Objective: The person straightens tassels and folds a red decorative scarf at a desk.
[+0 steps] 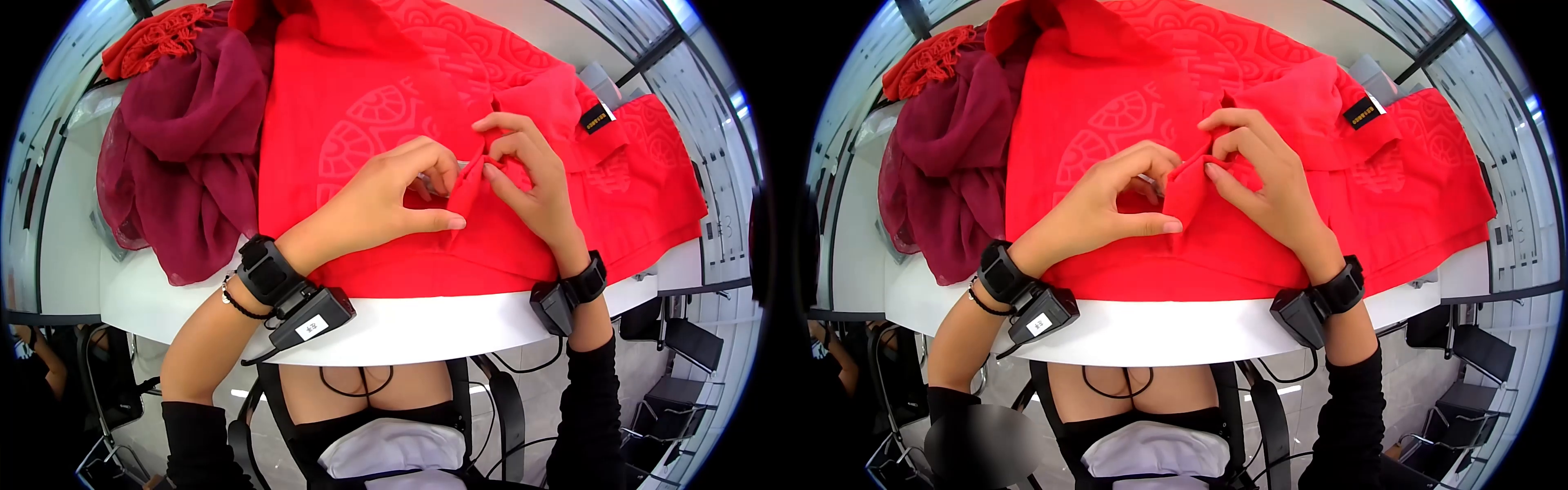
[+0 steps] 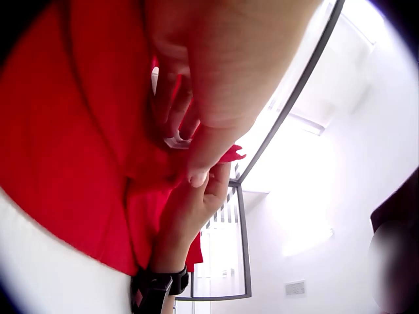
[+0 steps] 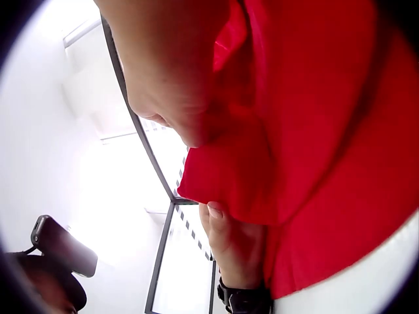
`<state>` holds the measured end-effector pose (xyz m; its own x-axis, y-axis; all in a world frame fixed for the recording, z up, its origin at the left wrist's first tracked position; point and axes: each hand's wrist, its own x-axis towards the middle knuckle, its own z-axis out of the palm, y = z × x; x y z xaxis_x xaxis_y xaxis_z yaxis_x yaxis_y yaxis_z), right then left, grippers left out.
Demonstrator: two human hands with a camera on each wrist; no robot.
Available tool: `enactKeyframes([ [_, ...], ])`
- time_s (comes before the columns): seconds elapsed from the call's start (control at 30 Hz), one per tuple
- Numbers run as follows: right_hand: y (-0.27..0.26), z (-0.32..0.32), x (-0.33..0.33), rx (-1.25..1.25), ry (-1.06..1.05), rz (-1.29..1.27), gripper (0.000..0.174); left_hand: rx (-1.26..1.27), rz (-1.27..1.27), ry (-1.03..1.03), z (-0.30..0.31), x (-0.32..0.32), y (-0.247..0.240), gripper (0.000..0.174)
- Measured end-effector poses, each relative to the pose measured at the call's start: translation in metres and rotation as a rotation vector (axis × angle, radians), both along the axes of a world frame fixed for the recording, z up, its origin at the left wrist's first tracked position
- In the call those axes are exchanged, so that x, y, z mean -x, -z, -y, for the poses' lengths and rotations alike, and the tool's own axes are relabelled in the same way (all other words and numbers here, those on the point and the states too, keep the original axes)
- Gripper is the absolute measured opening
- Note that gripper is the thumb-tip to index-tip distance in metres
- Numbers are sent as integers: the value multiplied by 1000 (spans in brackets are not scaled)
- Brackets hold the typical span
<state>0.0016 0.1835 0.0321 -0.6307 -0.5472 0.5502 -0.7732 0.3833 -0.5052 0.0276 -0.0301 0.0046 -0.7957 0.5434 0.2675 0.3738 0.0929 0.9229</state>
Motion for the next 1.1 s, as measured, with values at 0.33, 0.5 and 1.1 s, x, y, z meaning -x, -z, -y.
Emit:
enactKeyframes([
  [0.33,5,-4,4,-111,73,-87,13,16,-122,-33,0,-1,-6,47],
  [0.5,4,0,2,-83,54,-46,11,-50,-57,-59,-2,-3,-6,50],
  [1.1,0,2,-2,-186,-72,27,22,-71,110,25,0,0,-2,29],
])
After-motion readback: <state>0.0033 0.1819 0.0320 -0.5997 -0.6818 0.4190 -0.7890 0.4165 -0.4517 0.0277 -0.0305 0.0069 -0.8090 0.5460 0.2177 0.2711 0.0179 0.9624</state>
